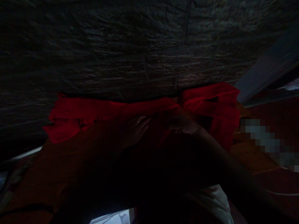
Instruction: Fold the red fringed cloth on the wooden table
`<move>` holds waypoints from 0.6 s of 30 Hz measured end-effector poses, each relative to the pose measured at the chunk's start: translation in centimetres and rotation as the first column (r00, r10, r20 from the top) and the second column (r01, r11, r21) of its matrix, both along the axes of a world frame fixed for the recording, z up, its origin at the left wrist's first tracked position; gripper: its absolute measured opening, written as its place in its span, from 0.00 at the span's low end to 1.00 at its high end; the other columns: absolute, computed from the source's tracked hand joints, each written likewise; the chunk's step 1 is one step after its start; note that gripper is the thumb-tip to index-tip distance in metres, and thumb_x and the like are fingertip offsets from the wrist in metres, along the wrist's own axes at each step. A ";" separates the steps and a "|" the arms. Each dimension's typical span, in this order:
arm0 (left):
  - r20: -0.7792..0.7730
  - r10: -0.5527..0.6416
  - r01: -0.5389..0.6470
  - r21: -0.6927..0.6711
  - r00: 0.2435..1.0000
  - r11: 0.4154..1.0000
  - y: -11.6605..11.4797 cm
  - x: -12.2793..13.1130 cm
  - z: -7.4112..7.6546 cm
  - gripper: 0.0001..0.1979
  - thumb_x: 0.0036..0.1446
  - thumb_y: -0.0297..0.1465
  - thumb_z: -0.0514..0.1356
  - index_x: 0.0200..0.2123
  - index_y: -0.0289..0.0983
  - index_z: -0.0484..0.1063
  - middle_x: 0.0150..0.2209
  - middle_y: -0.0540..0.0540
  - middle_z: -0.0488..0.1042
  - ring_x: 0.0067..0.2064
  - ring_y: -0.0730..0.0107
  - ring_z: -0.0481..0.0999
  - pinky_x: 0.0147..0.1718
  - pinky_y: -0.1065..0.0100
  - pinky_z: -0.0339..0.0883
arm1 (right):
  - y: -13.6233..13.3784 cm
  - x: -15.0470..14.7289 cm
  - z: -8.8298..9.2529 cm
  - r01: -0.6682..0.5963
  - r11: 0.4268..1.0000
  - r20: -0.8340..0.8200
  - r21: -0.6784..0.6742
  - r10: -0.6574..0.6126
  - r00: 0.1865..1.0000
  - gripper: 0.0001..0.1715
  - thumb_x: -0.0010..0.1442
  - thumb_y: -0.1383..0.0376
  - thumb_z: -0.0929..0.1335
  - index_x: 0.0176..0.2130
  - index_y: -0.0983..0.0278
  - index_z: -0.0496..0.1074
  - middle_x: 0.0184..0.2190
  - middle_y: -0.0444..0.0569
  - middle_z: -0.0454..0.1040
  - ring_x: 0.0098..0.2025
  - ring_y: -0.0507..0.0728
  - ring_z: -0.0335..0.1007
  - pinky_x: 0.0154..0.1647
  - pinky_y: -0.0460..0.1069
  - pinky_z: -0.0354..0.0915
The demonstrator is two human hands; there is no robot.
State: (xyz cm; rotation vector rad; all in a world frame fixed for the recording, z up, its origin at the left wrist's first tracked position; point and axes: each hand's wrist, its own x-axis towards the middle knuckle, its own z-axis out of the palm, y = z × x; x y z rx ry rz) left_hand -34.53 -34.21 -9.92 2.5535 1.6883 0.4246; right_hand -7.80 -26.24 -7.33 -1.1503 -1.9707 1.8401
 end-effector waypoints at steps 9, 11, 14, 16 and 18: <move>0.025 -0.004 0.004 0.003 1.000 1.000 -0.1 -0.1 0.1 0.23 0.70 0.38 0.46 0.65 0.44 0.61 0.61 0.42 0.66 0.60 0.57 0.66 0.60 0.52 0.59 | 0.1 0.2 -0.1 -0.054 0.998 0.067 0.028 0.052 0.996 0.09 0.58 0.62 0.68 0.39 0.64 0.76 0.23 0.43 0.72 0.22 0.48 0.65 0.20 0.41 0.61; 0.045 0.002 -0.003 0.014 0.999 1.000 -0.2 -0.1 0.1 0.22 0.70 0.37 0.46 0.64 0.42 0.62 0.60 0.42 0.67 0.60 0.58 0.66 0.60 0.52 0.59 | 0.0 0.3 0.1 -0.058 0.995 0.083 0.080 0.051 0.995 0.12 0.61 0.60 0.68 0.40 0.64 0.76 0.26 0.44 0.74 0.22 0.48 0.66 0.20 0.42 0.60; 0.102 -0.017 0.015 0.025 0.995 1.000 -0.2 0.0 0.2 0.22 0.70 0.37 0.45 0.63 0.41 0.63 0.60 0.43 0.68 0.61 0.60 0.66 0.61 0.54 0.58 | -0.3 -0.1 0.6 0.057 0.915 0.082 0.400 -0.097 0.992 0.11 0.63 0.60 0.66 0.40 0.63 0.77 0.34 0.47 0.78 0.30 0.51 0.72 0.30 0.44 0.67; 0.142 -0.041 0.037 0.032 0.989 0.999 -0.1 0.1 0.2 0.22 0.71 0.36 0.45 0.63 0.40 0.63 0.61 0.44 0.68 0.62 0.62 0.65 0.63 0.55 0.57 | -0.5 -0.9 0.6 0.128 0.750 0.035 0.649 -0.198 0.980 0.12 0.65 0.62 0.65 0.43 0.62 0.77 0.42 0.50 0.79 0.41 0.55 0.74 0.44 0.48 0.69; 0.165 -0.059 0.054 0.038 0.985 0.998 -0.1 0.2 0.2 0.22 0.71 0.36 0.44 0.64 0.40 0.63 0.61 0.44 0.67 0.62 0.63 0.65 0.63 0.55 0.56 | -0.6 -1.9 0.1 0.077 0.591 0.023 0.803 -0.159 0.987 0.15 0.67 0.62 0.64 0.49 0.62 0.76 0.48 0.53 0.77 0.50 0.59 0.72 0.55 0.53 0.65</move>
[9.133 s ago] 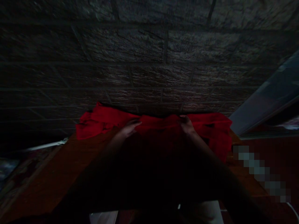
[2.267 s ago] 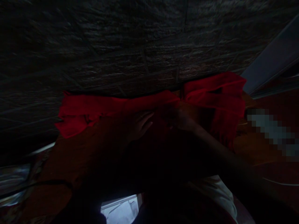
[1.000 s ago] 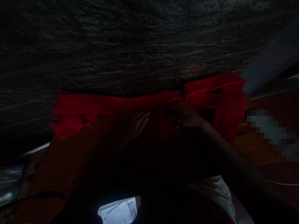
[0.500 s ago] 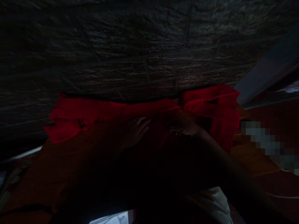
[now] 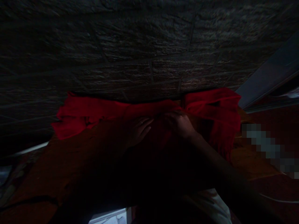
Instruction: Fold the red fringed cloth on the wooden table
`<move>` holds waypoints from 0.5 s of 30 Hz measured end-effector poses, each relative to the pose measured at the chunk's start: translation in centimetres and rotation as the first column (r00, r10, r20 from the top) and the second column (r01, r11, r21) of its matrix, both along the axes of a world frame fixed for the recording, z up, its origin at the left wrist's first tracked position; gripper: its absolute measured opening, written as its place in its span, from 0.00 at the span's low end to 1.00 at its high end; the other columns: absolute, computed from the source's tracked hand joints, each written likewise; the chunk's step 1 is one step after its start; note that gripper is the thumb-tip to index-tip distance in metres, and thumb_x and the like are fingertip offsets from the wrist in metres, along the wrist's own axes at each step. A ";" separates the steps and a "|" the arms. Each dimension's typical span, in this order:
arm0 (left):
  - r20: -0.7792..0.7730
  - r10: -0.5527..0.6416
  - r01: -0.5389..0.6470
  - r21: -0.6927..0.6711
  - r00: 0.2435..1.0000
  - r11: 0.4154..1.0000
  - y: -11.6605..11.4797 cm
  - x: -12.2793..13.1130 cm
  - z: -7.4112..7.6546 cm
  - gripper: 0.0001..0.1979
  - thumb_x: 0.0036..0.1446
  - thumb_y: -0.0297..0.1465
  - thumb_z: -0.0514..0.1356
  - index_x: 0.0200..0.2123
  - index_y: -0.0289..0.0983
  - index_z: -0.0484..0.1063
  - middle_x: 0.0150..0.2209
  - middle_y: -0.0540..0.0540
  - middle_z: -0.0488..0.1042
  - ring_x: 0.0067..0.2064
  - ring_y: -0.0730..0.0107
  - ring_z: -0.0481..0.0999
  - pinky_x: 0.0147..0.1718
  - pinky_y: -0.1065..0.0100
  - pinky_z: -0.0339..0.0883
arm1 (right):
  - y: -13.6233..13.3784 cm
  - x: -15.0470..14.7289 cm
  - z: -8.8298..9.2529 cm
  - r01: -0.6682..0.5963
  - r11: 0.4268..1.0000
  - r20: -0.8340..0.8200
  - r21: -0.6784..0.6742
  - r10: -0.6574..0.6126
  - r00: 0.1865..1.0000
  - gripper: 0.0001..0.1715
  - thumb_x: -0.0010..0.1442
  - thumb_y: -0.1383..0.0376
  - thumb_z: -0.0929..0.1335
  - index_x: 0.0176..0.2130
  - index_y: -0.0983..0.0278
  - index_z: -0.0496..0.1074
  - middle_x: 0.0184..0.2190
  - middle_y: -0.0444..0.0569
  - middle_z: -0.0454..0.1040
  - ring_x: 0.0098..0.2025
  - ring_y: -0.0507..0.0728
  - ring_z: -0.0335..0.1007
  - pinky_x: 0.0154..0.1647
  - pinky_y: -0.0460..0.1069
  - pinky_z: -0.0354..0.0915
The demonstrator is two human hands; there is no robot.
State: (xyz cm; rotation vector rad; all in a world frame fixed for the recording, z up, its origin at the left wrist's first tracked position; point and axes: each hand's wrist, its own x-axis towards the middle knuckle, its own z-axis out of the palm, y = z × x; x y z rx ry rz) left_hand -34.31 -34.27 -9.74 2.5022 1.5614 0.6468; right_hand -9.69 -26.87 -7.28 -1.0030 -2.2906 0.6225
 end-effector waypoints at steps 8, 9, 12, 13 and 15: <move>-0.162 0.030 -0.041 -0.068 0.986 0.997 -0.2 0.1 0.4 0.25 0.71 0.39 0.41 0.66 0.38 0.59 0.65 0.43 0.63 0.65 0.61 0.61 0.65 0.54 0.52 | 0.6 -1.0 -3.4 -0.306 0.943 0.318 0.134 0.251 0.914 0.27 0.71 0.59 0.58 0.66 0.61 0.61 0.68 0.55 0.55 0.71 0.65 0.45 0.69 0.64 0.49; -0.188 0.027 -0.042 -0.076 0.982 0.996 -0.3 0.0 0.4 0.26 0.71 0.39 0.40 0.67 0.38 0.57 0.66 0.43 0.61 0.65 0.61 0.60 0.65 0.55 0.51 | 0.6 -0.7 -3.5 -0.298 0.947 0.357 0.123 0.238 0.903 0.28 0.72 0.58 0.57 0.67 0.61 0.58 0.69 0.55 0.51 0.72 0.66 0.41 0.69 0.65 0.47; -0.238 0.029 -0.055 -0.106 0.971 0.993 -0.4 -0.2 0.4 0.26 0.72 0.39 0.39 0.68 0.41 0.54 0.68 0.46 0.58 0.67 0.62 0.57 0.65 0.55 0.50 | 0.4 0.2 -3.6 -0.282 0.954 0.435 0.101 0.212 0.875 0.30 0.72 0.56 0.56 0.68 0.60 0.55 0.71 0.56 0.45 0.72 0.68 0.35 0.69 0.68 0.44; -0.247 0.031 -0.060 -0.112 0.968 0.992 -0.4 -0.3 0.4 0.26 0.72 0.39 0.38 0.68 0.42 0.54 0.68 0.47 0.57 0.67 0.62 0.57 0.65 0.55 0.50 | 0.4 0.4 -3.6 -0.277 0.956 0.450 0.098 0.206 0.869 0.30 0.72 0.56 0.56 0.69 0.60 0.55 0.71 0.56 0.44 0.72 0.69 0.34 0.69 0.68 0.43; -0.252 0.034 -0.064 -0.110 0.967 0.992 -0.4 -0.4 0.3 0.26 0.72 0.39 0.38 0.68 0.41 0.53 0.68 0.46 0.57 0.68 0.62 0.56 0.65 0.54 0.50 | 0.3 0.6 -3.6 -0.268 0.958 0.467 0.098 0.193 0.863 0.30 0.72 0.56 0.56 0.69 0.60 0.55 0.71 0.56 0.43 0.72 0.70 0.33 0.69 0.69 0.43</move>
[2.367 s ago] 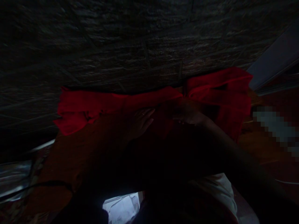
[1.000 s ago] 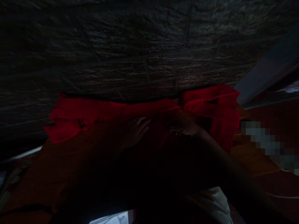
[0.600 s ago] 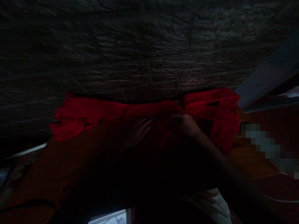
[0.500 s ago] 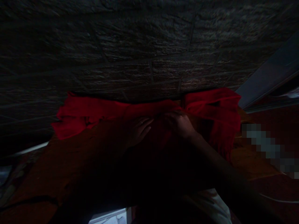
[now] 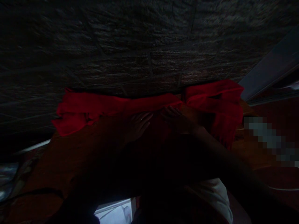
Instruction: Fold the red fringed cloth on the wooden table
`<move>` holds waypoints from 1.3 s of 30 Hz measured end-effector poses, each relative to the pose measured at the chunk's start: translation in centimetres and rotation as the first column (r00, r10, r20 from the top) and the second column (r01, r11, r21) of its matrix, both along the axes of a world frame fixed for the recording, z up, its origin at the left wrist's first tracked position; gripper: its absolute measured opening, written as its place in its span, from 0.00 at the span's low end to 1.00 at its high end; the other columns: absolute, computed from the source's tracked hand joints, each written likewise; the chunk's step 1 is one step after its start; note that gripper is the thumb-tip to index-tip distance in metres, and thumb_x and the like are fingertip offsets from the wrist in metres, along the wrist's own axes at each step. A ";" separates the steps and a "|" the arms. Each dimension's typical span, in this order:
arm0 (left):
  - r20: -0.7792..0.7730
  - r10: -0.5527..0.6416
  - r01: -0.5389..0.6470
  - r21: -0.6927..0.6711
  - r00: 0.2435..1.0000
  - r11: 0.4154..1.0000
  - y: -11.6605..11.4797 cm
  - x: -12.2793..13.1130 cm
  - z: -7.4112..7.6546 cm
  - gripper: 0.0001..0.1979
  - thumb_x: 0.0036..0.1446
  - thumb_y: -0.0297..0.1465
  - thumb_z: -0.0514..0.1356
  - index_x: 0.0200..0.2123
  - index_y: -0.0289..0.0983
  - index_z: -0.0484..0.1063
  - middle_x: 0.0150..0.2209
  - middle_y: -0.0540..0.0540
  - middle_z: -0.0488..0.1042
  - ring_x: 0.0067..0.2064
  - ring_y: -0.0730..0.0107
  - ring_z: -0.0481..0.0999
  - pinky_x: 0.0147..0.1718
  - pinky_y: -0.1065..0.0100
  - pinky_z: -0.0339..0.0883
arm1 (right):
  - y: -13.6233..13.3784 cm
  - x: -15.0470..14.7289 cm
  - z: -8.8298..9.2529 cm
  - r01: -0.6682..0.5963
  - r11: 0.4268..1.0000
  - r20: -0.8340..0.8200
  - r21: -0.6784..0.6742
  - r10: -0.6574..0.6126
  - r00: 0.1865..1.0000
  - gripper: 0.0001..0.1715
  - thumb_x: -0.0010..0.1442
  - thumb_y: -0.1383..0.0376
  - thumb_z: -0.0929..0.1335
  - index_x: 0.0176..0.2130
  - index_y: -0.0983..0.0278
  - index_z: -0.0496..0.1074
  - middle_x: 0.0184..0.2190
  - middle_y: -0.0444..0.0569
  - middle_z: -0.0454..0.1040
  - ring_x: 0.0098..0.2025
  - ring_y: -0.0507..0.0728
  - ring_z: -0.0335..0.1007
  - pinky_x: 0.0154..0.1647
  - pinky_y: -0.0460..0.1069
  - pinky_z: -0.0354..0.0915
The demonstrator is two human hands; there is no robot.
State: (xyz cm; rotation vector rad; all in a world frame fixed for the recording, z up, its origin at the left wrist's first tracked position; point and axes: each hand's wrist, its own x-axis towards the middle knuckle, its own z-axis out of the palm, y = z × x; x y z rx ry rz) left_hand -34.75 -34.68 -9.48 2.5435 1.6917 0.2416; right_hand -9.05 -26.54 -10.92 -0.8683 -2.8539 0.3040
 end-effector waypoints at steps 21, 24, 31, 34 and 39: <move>0.396 -0.079 -0.034 0.272 0.915 0.962 -0.1 0.5 0.1 0.15 0.68 0.33 0.52 0.52 0.37 0.73 0.50 0.43 0.76 0.52 0.64 0.74 0.54 0.59 0.67 | 0.2 1.2 3.7 0.071 0.979 -0.377 -0.189 -0.139 0.916 0.16 0.60 0.75 0.66 0.44 0.62 0.78 0.44 0.48 0.79 0.44 0.55 0.75 0.47 0.48 0.67; 0.413 -0.073 -0.053 0.285 0.908 0.957 0.0 0.3 -0.2 0.13 0.67 0.33 0.53 0.48 0.38 0.75 0.46 0.44 0.77 0.49 0.65 0.75 0.50 0.62 0.69 | 0.3 1.3 3.5 -0.023 0.974 -0.315 -0.226 -0.051 0.948 0.15 0.59 0.75 0.66 0.42 0.61 0.78 0.43 0.47 0.79 0.45 0.55 0.75 0.46 0.48 0.66; 0.403 -0.017 -0.091 0.247 0.915 0.965 0.2 0.1 -0.8 0.10 0.64 0.34 0.56 0.38 0.38 0.77 0.37 0.46 0.78 0.40 0.67 0.77 0.42 0.66 0.70 | 0.9 1.9 2.9 -0.054 0.950 -0.234 -0.308 -0.020 0.972 0.13 0.59 0.75 0.68 0.40 0.60 0.79 0.43 0.46 0.79 0.45 0.55 0.75 0.49 0.50 0.67; 0.415 0.002 -0.110 0.236 0.910 0.965 0.2 -0.2 -0.7 0.11 0.65 0.35 0.56 0.36 0.38 0.77 0.36 0.47 0.80 0.39 0.67 0.78 0.42 0.67 0.69 | 1.1 2.2 2.6 -0.054 0.947 -0.217 -0.315 -0.017 0.976 0.13 0.59 0.73 0.67 0.40 0.59 0.79 0.44 0.46 0.79 0.46 0.56 0.75 0.52 0.52 0.67; 0.361 0.151 -0.167 0.013 0.920 0.986 -1.4 -1.2 1.7 0.14 0.65 0.40 0.54 0.37 0.38 0.76 0.37 0.47 0.80 0.38 0.66 0.78 0.41 0.66 0.68 | 1.4 2.5 2.3 -0.085 0.936 -0.247 -0.342 -0.002 0.969 0.13 0.60 0.71 0.67 0.40 0.60 0.79 0.44 0.48 0.80 0.45 0.58 0.76 0.48 0.52 0.70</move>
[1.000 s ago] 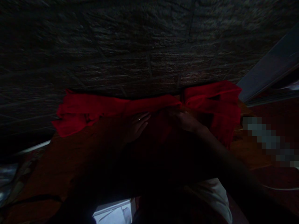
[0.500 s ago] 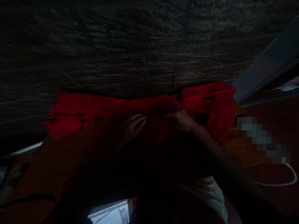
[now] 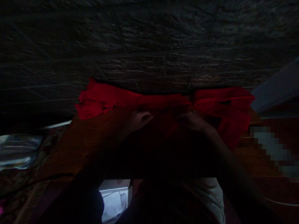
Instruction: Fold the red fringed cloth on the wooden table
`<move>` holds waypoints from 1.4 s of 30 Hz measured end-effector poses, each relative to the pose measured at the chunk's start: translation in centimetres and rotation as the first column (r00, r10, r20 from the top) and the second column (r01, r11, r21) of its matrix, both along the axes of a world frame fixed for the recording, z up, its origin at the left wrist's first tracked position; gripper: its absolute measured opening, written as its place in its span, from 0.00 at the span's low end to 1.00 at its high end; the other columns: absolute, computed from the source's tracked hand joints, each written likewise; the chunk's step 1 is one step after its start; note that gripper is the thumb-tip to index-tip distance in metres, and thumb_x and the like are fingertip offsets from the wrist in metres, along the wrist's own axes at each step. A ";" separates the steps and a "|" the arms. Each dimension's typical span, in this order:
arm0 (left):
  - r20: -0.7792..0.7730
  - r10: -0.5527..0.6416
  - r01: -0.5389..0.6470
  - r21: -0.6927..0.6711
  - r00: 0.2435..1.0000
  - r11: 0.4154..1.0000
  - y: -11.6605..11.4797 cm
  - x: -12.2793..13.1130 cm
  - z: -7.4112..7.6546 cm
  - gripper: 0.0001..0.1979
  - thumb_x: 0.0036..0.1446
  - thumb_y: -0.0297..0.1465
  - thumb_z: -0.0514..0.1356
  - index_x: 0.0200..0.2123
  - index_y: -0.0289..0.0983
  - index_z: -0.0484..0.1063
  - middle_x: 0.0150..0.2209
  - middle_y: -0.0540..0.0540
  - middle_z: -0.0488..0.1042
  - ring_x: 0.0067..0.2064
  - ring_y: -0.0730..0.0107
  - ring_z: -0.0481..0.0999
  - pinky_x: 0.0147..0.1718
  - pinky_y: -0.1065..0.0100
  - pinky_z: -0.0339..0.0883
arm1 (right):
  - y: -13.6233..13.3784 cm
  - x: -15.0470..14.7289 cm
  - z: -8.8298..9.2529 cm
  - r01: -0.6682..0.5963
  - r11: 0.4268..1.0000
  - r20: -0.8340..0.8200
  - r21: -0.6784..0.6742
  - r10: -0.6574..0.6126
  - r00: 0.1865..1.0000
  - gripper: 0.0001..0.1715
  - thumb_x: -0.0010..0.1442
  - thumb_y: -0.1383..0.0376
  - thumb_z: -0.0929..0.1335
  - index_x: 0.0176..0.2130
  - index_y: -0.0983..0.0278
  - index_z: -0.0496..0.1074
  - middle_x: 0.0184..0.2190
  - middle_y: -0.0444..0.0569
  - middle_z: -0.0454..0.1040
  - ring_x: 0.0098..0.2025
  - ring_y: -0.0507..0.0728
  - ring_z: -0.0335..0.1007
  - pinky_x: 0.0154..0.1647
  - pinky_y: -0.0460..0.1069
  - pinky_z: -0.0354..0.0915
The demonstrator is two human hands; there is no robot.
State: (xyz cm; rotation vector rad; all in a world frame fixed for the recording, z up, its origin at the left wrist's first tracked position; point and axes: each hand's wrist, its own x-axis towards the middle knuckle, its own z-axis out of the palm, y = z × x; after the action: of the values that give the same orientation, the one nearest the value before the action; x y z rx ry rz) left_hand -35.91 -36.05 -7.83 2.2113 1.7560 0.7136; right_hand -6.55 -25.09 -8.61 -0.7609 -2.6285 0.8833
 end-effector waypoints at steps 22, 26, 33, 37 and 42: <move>0.002 0.010 -0.008 -0.441 1.000 0.897 -8.0 0.1 3.8 0.14 0.58 0.43 0.61 0.39 0.38 0.72 0.36 0.48 0.76 0.35 0.67 0.73 0.31 0.69 0.64 | -0.5 -0.3 0.8 0.034 0.998 0.016 -0.059 -0.033 0.999 0.11 0.59 0.68 0.67 0.40 0.60 0.80 0.42 0.48 0.80 0.45 0.60 0.77 0.50 0.56 0.71; -0.073 0.023 -0.035 -0.172 0.997 0.984 -9.6 3.9 3.7 0.14 0.61 0.45 0.60 0.39 0.39 0.74 0.42 0.46 0.76 0.41 0.65 0.75 0.39 0.66 0.67 | -0.4 -0.2 0.8 0.035 0.997 0.017 -0.063 -0.034 0.999 0.12 0.59 0.69 0.67 0.40 0.59 0.80 0.42 0.47 0.80 0.45 0.59 0.77 0.50 0.55 0.71; -0.119 0.019 -0.037 -0.148 0.993 0.988 -11.6 6.5 2.0 0.12 0.66 0.33 0.54 0.37 0.40 0.77 0.41 0.44 0.77 0.44 0.63 0.75 0.45 0.62 0.70 | -0.3 -0.3 0.7 0.042 0.998 0.027 -0.056 -0.040 0.999 0.11 0.59 0.69 0.68 0.40 0.60 0.80 0.43 0.47 0.80 0.45 0.59 0.77 0.50 0.54 0.71; -0.103 0.121 -0.128 -0.063 0.987 0.990 -13.0 6.9 0.5 0.12 0.66 0.31 0.53 0.42 0.40 0.77 0.44 0.44 0.77 0.45 0.63 0.76 0.47 0.61 0.70 | -0.3 -0.4 0.6 0.046 0.998 0.033 -0.040 -0.045 0.998 0.11 0.60 0.68 0.67 0.39 0.59 0.80 0.42 0.46 0.80 0.44 0.58 0.77 0.50 0.54 0.70; -0.094 0.149 -0.150 -0.006 0.984 0.989 -14.5 7.9 -0.9 0.13 0.67 0.29 0.51 0.42 0.39 0.77 0.42 0.43 0.78 0.43 0.65 0.76 0.44 0.63 0.72 | -0.3 -0.4 0.7 0.026 0.999 0.025 -0.038 -0.026 0.999 0.11 0.59 0.69 0.68 0.39 0.59 0.80 0.42 0.46 0.80 0.45 0.58 0.77 0.50 0.53 0.70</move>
State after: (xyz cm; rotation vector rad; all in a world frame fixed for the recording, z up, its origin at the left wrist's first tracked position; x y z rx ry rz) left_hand -28.05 -50.52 -8.75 2.1539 1.9834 0.6375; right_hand -6.96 -25.36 -7.95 -0.8188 -2.6240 0.9251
